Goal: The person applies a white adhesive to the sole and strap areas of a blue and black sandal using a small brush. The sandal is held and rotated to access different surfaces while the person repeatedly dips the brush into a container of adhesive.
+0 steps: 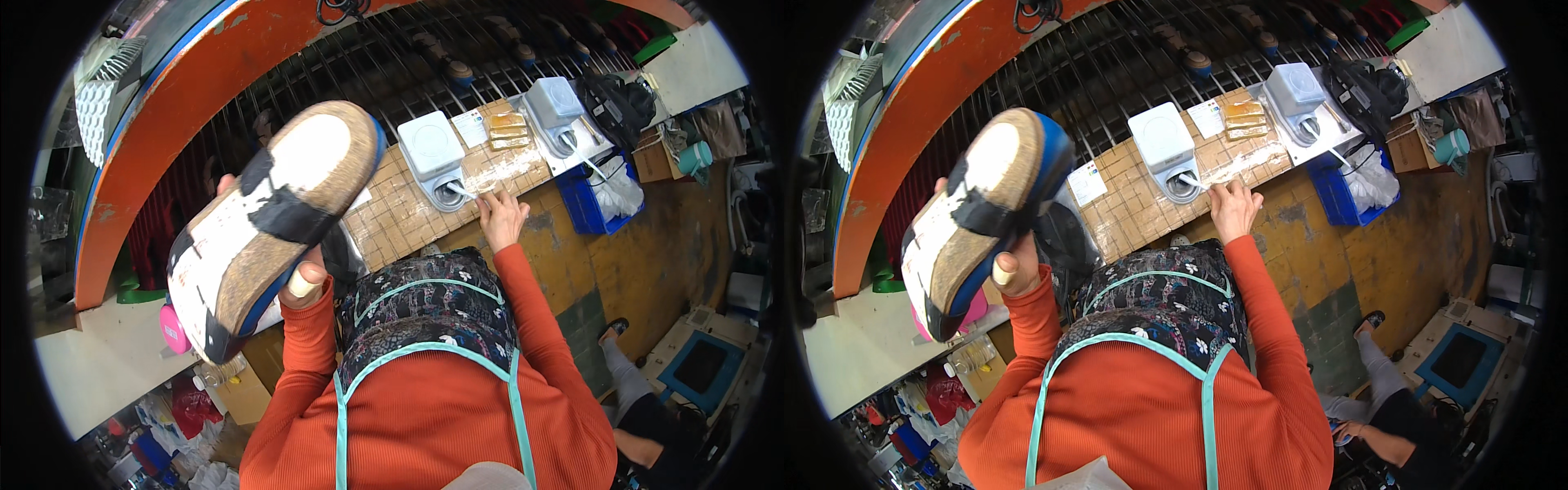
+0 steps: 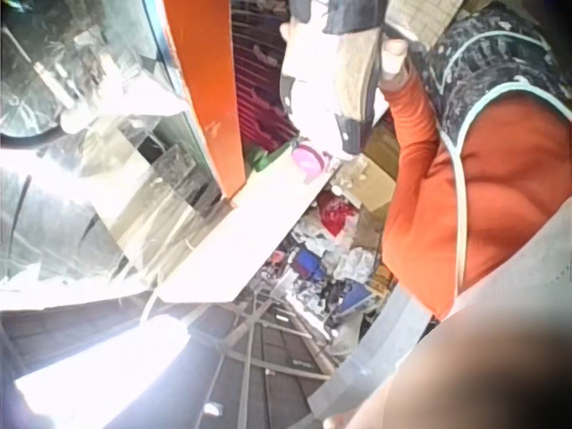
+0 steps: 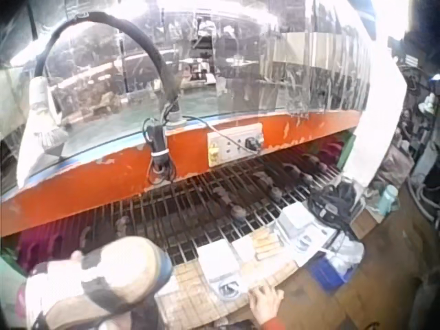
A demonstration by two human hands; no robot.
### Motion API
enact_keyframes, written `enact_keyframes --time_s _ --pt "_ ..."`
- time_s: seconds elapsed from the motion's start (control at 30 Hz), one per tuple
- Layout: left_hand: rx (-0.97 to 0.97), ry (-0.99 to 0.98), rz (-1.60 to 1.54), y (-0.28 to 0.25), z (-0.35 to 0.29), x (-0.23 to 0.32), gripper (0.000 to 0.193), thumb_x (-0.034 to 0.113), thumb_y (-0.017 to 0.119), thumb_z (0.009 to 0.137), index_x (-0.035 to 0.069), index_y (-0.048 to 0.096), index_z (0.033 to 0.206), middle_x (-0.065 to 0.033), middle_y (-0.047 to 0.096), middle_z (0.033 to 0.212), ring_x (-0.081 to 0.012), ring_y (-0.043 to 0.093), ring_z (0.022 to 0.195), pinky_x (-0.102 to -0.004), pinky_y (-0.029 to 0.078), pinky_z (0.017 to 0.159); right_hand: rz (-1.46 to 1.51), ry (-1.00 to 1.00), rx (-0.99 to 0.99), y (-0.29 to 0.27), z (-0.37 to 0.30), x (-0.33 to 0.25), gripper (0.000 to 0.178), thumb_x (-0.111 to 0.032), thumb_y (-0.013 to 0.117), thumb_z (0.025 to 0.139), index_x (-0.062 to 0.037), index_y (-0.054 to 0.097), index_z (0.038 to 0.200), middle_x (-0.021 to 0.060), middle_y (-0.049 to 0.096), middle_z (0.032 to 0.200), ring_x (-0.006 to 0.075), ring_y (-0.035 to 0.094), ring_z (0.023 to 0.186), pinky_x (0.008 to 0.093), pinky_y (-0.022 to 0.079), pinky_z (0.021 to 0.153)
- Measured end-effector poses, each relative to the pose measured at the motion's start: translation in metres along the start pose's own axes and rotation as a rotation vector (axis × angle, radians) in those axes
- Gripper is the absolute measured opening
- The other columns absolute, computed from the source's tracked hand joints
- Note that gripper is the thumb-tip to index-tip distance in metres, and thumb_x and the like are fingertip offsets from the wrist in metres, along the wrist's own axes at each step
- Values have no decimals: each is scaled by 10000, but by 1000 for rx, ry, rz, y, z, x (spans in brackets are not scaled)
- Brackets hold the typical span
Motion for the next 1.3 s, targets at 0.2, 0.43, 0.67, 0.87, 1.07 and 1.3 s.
enact_keyframes --time_s 0.2,0.43,0.67,0.87,1.07,1.3 --pt "1 256 451 -6 1 43 1163 572 803 636 29 203 1471 -146 374 1429 -317 396 1314 -455 306 1122 -17 -56 -33 2 7 -10 56 -235 691 799 -182 706 790 29 591 793 237 552 771 416 319 757" --pt "-11 266 411 -13 -6 41 996 465 759 713 97 227 1470 -136 334 1463 -331 375 1330 -470 362 1079 -135 -137 -39 4 13 -18 86 -261 684 817 -186 724 803 35 612 788 234 585 710 411 316 744" --pt "-27 214 302 -6 -7 33 845 357 716 790 165 250 1468 -127 293 1497 -346 354 1346 -484 418 1036 232 370 -362 38 -6 43 235 -342 651 855 -124 736 829 101 659 729 290 624 698 426 358 787" --pt "-41 8 -12 -7 -23 -10 736 265 679 857 224 270 1467 -118 259 1527 -358 336 1359 -496 467 1000 982 724 -668 72 -41 60 279 -316 636 909 -53 707 850 19 644 693 84 562 643 233 377 575" --pt "-310 559 600 11 -36 -49 803 85 761 777 118 318 1446 -198 282 1515 -372 366 1349 -492 419 1041 850 405 -367 -1 -1 18 124 -191 747 817 -81 711 861 -9 625 722 109 560 673 275 369 679" --pt "-183 839 698 28 -31 -45 634 138 755 794 98 435 1340 -261 509 1339 -459 512 1214 -546 406 1014 239 -326 507 -221 52 -109 245 -135 830 671 -150 753 904 -30 627 825 138 556 747 321 310 798"
Point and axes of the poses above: each hand's wrist, its own z-axis towards the middle knuckle, its own y-axis out of the palm, x = y × z, the point moved 10 cm from there along z, towards the middle knuckle
